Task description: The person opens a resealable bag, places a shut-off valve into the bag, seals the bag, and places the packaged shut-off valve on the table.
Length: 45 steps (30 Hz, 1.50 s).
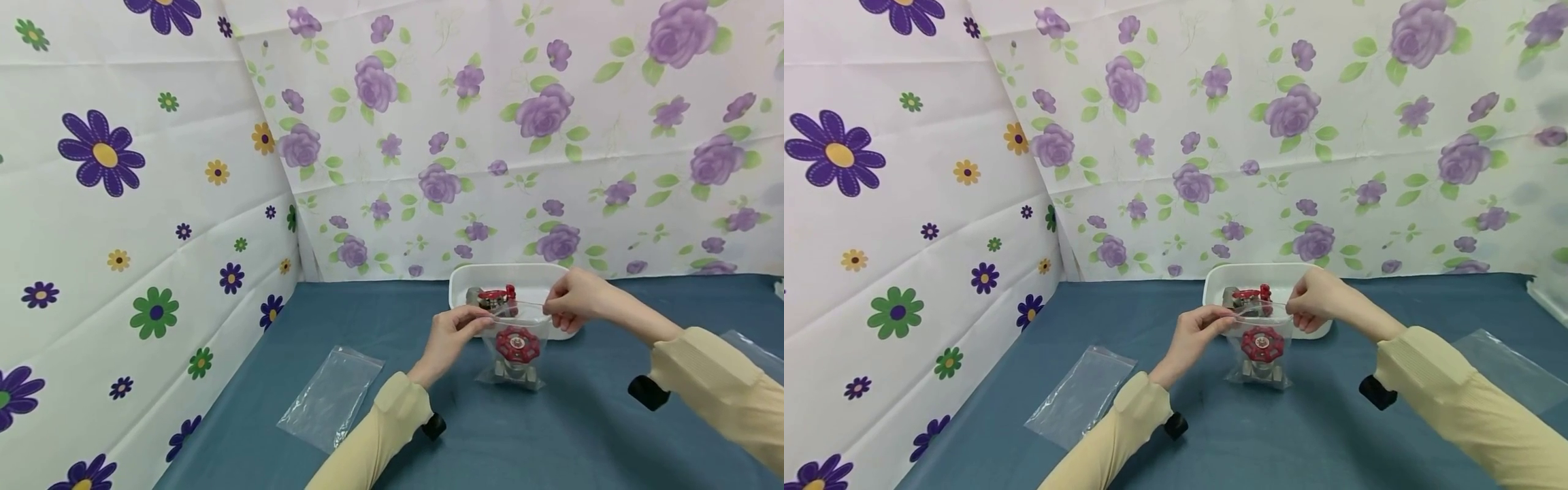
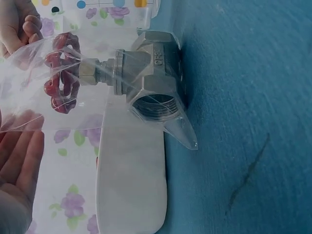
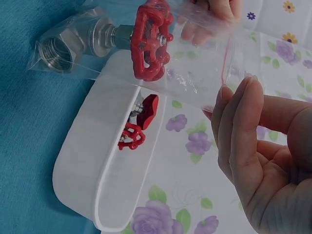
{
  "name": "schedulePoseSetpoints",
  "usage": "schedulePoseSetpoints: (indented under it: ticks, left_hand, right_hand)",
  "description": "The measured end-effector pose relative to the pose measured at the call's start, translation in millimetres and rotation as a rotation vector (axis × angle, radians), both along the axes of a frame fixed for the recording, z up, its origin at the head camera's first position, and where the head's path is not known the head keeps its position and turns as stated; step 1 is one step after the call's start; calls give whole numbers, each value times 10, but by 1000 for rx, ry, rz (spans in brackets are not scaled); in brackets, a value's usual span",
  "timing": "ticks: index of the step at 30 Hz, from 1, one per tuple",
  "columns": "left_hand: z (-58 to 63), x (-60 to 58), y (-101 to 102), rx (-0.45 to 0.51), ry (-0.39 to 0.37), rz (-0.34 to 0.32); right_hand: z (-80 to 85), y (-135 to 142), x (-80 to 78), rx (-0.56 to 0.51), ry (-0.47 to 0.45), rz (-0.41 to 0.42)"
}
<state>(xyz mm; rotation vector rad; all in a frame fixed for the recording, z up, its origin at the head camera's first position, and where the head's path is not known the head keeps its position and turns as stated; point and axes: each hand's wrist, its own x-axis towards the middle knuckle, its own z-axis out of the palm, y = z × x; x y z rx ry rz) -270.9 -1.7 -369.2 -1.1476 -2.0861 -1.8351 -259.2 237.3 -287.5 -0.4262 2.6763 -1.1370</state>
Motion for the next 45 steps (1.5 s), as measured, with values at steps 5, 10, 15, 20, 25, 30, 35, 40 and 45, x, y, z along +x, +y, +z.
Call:
schedulePoseSetpoints:
  ticks: [5,10,15,20,25,30,35,40,45]
  left_hand:
    - [-90,-77,5,38,7,24]
    - [-254,-205,-5,62,-27,11]
    - [-232,-194,-13,49,4,14]
    - [-63,-76,-34,40,51,34]
    - [40,11,-43,0,96,52]
    - [61,24,-27,-25,165,91]
    - [59,-7,-18,-25,189,103]
    - [94,-20,-3,-31,216,90]
    - [116,-33,-1,-28,181,77]
  right_hand:
    - [1,10,23,6,6,4]
    - [-3,20,41,16,16,3]
    - [-9,32,42,29,32,8]
    - [4,37,37,52,50,46]
    - [7,-1,49,105,157,20]
    - [-28,-141,61,126,390,16]
    - [-127,-328,36,100,539,124]
    - [-205,-449,-4,151,565,186]
    - [-223,-499,-74,163,536,209]
